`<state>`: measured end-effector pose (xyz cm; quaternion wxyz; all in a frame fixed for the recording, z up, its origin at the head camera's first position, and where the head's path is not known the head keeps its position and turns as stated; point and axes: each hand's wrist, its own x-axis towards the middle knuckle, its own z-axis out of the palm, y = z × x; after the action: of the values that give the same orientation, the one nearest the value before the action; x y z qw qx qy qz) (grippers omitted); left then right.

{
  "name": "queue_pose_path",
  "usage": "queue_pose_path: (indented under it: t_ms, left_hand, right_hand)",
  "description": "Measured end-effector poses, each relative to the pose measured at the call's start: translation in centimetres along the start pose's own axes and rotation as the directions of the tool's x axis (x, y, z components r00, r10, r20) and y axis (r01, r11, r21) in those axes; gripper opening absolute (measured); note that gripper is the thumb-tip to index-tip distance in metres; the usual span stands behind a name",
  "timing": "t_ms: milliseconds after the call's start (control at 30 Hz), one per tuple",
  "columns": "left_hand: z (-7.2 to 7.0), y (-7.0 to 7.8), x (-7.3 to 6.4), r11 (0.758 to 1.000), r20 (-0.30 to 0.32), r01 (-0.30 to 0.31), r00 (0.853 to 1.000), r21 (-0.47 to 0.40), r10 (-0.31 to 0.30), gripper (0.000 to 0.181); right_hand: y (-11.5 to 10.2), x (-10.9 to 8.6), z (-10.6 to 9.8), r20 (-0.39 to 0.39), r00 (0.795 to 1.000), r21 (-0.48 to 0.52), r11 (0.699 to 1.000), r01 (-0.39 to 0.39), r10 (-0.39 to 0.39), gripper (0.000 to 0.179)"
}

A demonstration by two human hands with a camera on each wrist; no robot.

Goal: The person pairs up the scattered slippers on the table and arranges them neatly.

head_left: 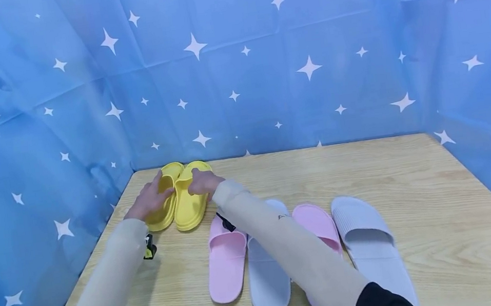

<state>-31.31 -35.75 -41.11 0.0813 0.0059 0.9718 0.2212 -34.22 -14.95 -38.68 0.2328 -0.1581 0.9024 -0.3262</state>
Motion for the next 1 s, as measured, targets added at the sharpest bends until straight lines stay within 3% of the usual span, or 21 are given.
queue_pose_path:
  t_ms: [100, 200, 300, 433, 533, 700, 867, 1000]
  left_hand:
    - [0.0, 0.3, 0.0, 1.000, 0.011, 0.009, 1.000, -0.001, -0.009, 0.082]
    - [0.3, 0.8, 0.1, 1.000, -0.004, 0.028, 1.000, -0.006, -0.028, 0.082]
    - [0.5, 1.4, 0.3, 0.998, -0.045, 0.066, 0.997, -0.016, -0.067, 0.083]
    - [0.8, 2.1, 0.5, 0.995, -0.148, 0.095, 0.984, -0.020, -0.096, 0.079]
    - [0.9, 2.4, 0.7, 0.997, -0.239, 0.076, 0.968, -0.005, -0.075, 0.072]
    - [1.1, 3.8, 1.1, 0.999, -0.343, -0.003, 0.939, 0.052, 0.020, 0.063]
    - [1.3, 6.3, 0.7, 0.994, -0.354, -0.040, 0.932, 0.101, 0.074, 0.058]
    - [1.7, 8.2, -0.4, 0.990, -0.339, -0.086, 0.933, 0.108, 0.118, 0.055]
  right_hand:
    - [0.4, -0.2, -0.4, 0.080, 0.997, 0.123, 0.992, -0.002, -0.008, 0.079]
    - [0.9, -0.5, -0.8, 0.117, 0.993, 0.127, 0.992, -0.006, -0.009, 0.083]
    - [1.5, -0.8, -1.3, 0.107, 0.994, 0.068, 0.998, 0.019, -0.026, 0.083]
    - [2.0, -1.5, -2.3, 0.074, 0.992, -0.068, 0.992, 0.110, -0.105, 0.080]
    - [2.2, -1.8, -3.2, 0.050, 0.983, -0.212, 0.960, 0.181, -0.175, 0.076]
    - [2.4, -2.5, -4.9, 0.039, 0.964, -0.408, 0.876, 0.257, -0.264, 0.066]
    - [2.9, -4.9, -6.8, 0.079, 0.941, -0.490, 0.809, 0.324, -0.328, 0.061]
    - [4.1, -7.3, -8.2, 0.098, 0.934, -0.503, 0.792, 0.344, -0.343, 0.060]
